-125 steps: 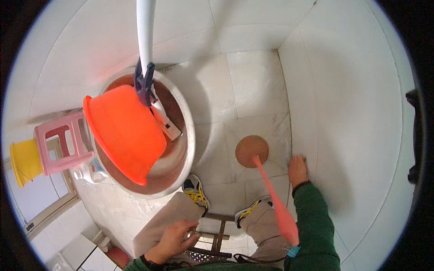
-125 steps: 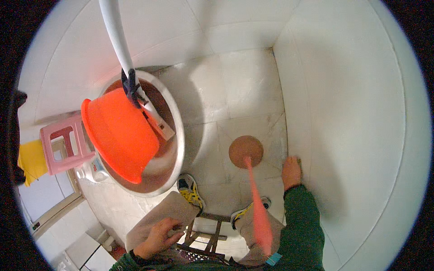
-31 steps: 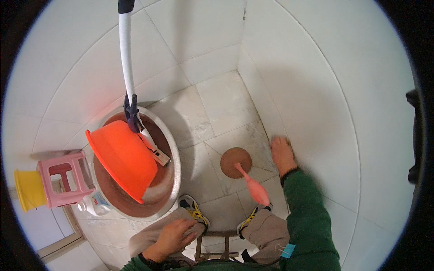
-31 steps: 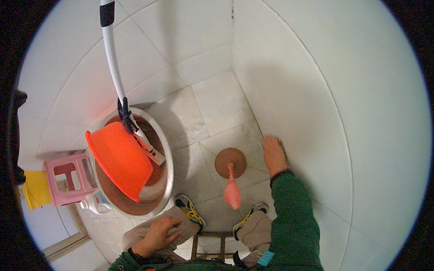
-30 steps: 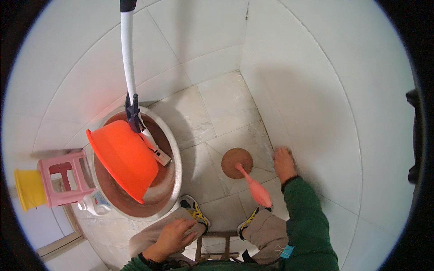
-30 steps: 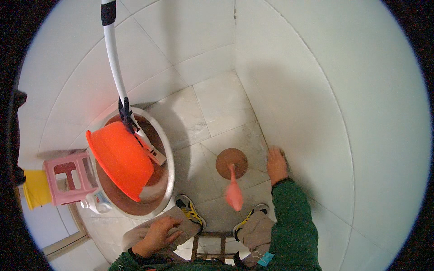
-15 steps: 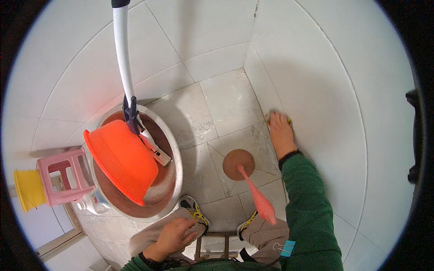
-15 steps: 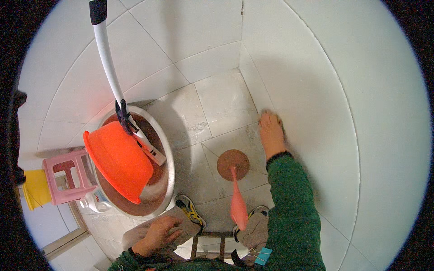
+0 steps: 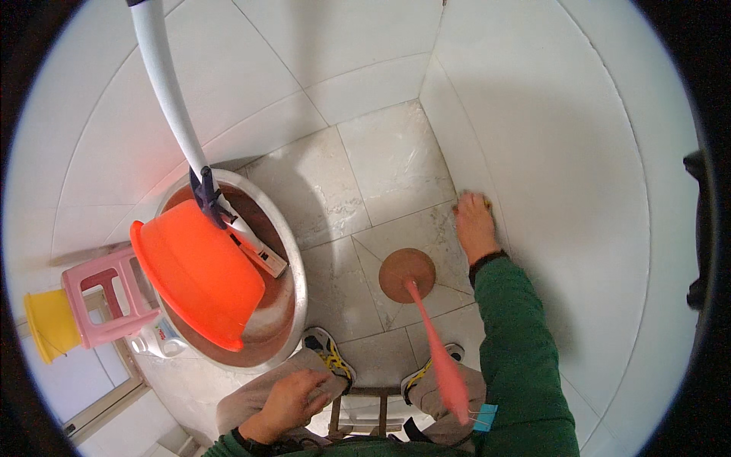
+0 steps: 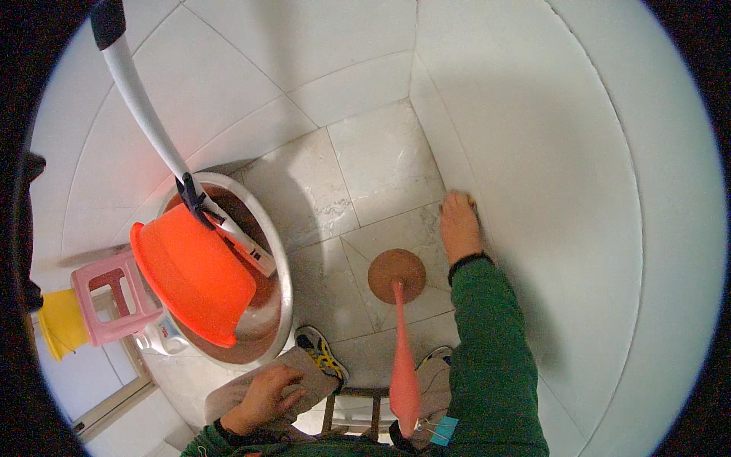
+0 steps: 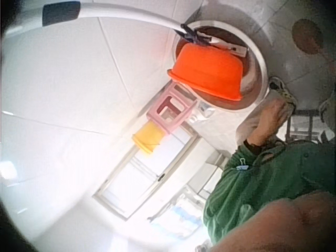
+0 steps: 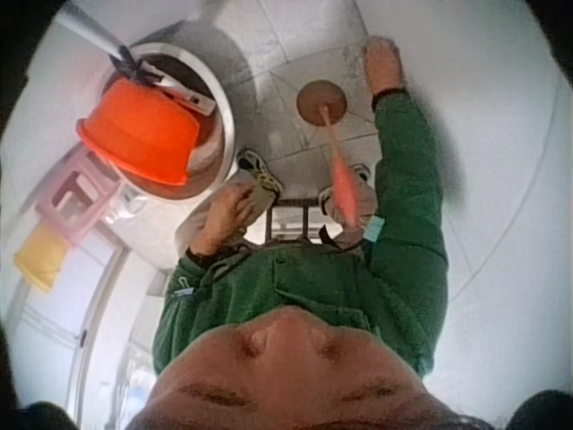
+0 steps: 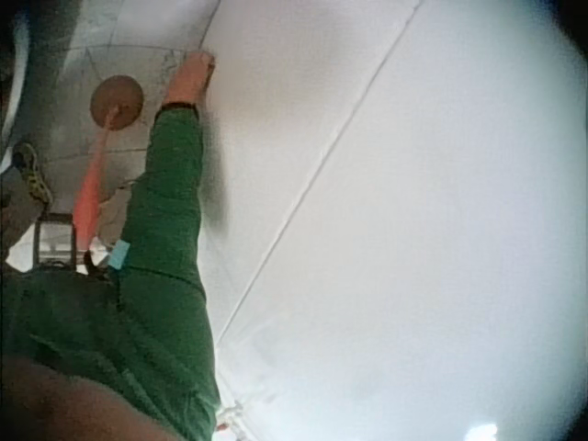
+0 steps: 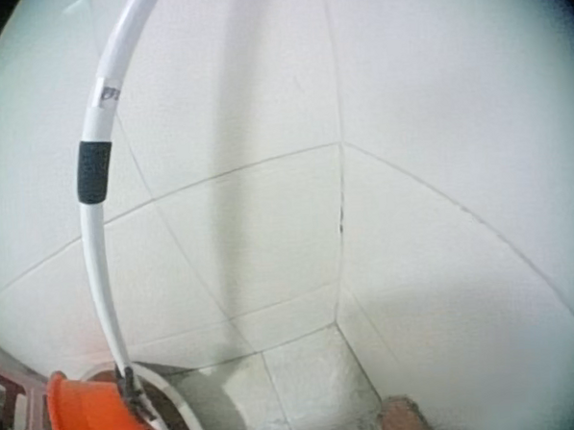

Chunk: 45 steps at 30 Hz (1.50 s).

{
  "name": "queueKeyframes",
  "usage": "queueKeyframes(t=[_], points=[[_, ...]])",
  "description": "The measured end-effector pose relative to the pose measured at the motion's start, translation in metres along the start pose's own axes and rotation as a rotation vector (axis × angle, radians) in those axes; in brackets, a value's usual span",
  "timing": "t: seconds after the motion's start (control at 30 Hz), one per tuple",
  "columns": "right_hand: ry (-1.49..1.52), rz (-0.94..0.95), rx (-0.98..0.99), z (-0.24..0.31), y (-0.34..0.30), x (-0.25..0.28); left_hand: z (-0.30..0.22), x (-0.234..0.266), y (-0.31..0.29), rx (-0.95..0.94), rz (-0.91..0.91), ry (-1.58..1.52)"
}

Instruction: The person wipes the tiled floor and lower wall of a bathroom using a cloth. They move a small wooden stool to access different areas and continue scrubbing the grout lines and wall base.

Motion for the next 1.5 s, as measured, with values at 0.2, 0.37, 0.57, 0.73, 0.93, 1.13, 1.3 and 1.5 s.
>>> queueKeyframes(t=[0.2, 0.37, 0.57, 0.73, 0.93, 1.13, 1.3, 1.5], points=[[-0.158, 0.128, 0.185, 0.004, 0.028, 0.0, -0.003, -0.002, 0.003, 0.018, -0.038, -0.027], [-0.079, 0.406, 0.206, 0.038, -0.038, -0.024, -0.007, 0.0, -0.002, 0.015, -0.036, -0.021], [-0.022, 0.472, 0.344, 0.083, -0.162, -0.075, -0.013, 0.003, -0.004, -0.02, -0.004, -0.004], [0.338, 0.648, 0.038, 0.081, -0.214, -0.084, -0.02, -0.004, -0.002, -0.068, 0.104, -0.015], [0.204, -0.024, 0.002, -0.03, -0.062, 0.029, -0.032, -0.011, 0.008, -0.156, 0.159, 0.036], [-0.004, 0.145, 0.08, -0.005, -0.165, 0.043, -0.03, -0.016, 0.0, -0.234, 0.131, 0.023], [0.118, 0.698, 0.027, 0.042, -0.269, 0.023, -0.037, -0.012, -0.023, -0.354, 0.066, 0.077], [0.504, 0.644, -0.213, 0.027, -0.305, 0.079, -0.062, -0.028, -0.044, -0.48, 0.167, 0.145]])
Point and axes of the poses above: each hand's wrist, its own y-axis towards the middle knuckle, its own x-axis out of the back of the hand, z = x × y, the point moved 6 cm from there along y, towards the middle knuckle, and after that the axes turned 2 degrees about -z, right-handed, at the moved point
